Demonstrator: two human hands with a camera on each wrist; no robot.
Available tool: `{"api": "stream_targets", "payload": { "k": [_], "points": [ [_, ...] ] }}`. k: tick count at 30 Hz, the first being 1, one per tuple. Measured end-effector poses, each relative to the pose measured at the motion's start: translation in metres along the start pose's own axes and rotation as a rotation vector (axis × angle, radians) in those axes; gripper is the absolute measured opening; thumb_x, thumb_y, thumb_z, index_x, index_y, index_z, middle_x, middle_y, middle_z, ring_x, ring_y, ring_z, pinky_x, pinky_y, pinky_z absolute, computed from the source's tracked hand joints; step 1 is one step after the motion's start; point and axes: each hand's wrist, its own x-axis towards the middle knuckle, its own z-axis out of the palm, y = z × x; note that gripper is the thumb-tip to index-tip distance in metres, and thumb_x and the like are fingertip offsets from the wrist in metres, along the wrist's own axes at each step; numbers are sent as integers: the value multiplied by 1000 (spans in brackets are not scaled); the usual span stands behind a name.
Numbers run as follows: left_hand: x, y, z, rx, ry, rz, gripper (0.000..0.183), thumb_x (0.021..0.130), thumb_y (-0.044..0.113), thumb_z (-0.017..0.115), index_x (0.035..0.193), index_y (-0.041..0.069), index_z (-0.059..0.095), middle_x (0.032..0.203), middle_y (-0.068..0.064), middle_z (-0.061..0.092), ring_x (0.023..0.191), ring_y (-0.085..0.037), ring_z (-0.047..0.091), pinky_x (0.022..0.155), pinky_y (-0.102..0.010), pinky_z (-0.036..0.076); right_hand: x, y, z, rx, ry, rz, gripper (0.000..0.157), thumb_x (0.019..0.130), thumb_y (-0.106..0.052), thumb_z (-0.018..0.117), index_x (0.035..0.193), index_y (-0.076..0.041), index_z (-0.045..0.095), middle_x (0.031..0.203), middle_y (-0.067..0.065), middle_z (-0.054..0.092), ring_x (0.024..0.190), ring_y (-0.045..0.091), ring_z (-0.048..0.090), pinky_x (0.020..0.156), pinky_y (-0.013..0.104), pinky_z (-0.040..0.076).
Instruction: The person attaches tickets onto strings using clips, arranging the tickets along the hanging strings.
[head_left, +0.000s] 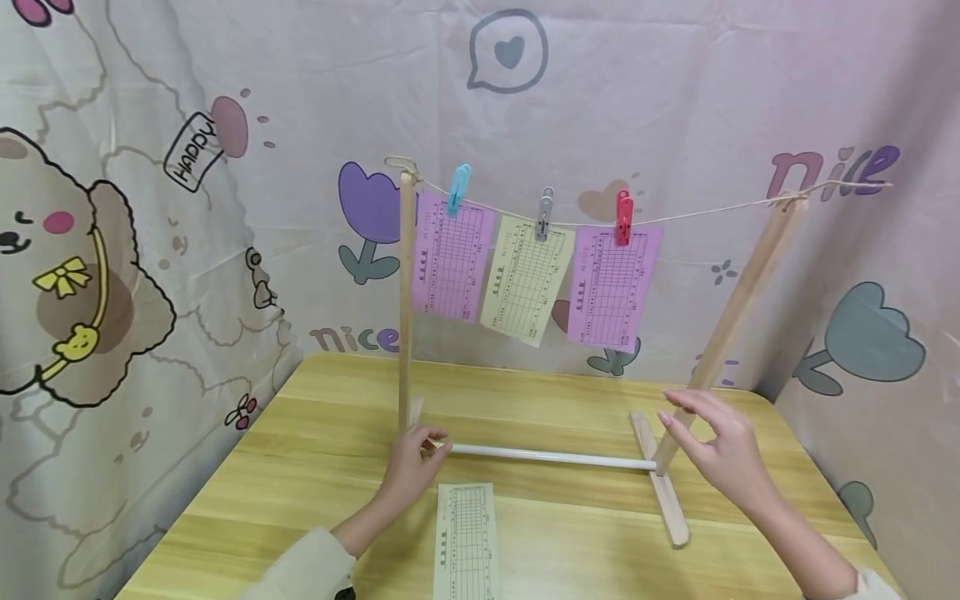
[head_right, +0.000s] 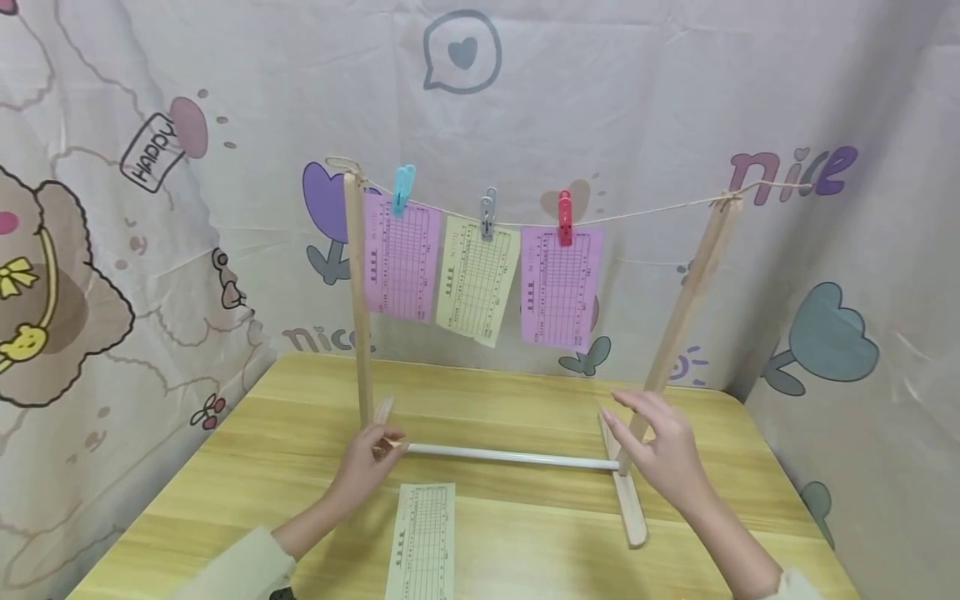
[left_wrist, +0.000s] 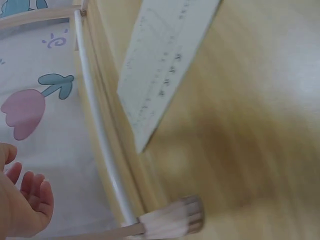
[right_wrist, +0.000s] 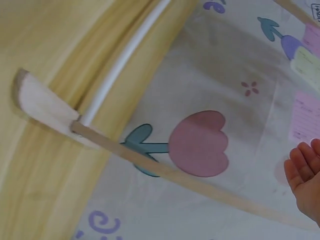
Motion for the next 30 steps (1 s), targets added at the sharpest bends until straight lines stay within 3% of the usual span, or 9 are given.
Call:
{"api": "stream_targets", "payload": {
  "k": [6,14,20,28,30],
  "points": [
    [-11,-16,1,-35,1,-97,18,81,10,65,95,0,62,92,-9,59,79,-14,52,62,-16,45,-20,5,-1,-5,12,25,37,59,11,72,94,3,66,86,12,65,87,-12,49,79,0,38],
    [-23,-30,4,14,0,-124,23,79,11,66,98,-2,60,96,-14,61,78,-17,53,65,-20,46,-50,11,-1,36,6,86,39,58,12,72,95,-2,68,91,3,67,88,-12,51,76,0,41],
    [-38,-36,12,-9,-48,-243,32,79,12,66,105,-4,57,102,-17,58,82,-17,51,67,-18,45,-75,16,-4,13,-9,84,39,55,13,73,91,-1,67,89,-1,67,89,-13,52,77,0,41],
    [-48,-44,23,-16,-38,-321,42,75,13,69,109,-7,53,103,-20,55,86,-24,56,76,-34,50,-102,17,-8,-48,-75,226,33,59,8,75,89,-2,67,88,-7,65,80,-12,52,70,-1,39],
    [-48,-45,25,-13,-29,-336,43,74,12,69,109,-8,53,104,-22,55,88,-27,57,78,-38,50,-109,18,-8,-74,-109,272,30,61,5,76,89,-3,67,86,-1,67,77,-11,53,67,0,40]
  ]
}}
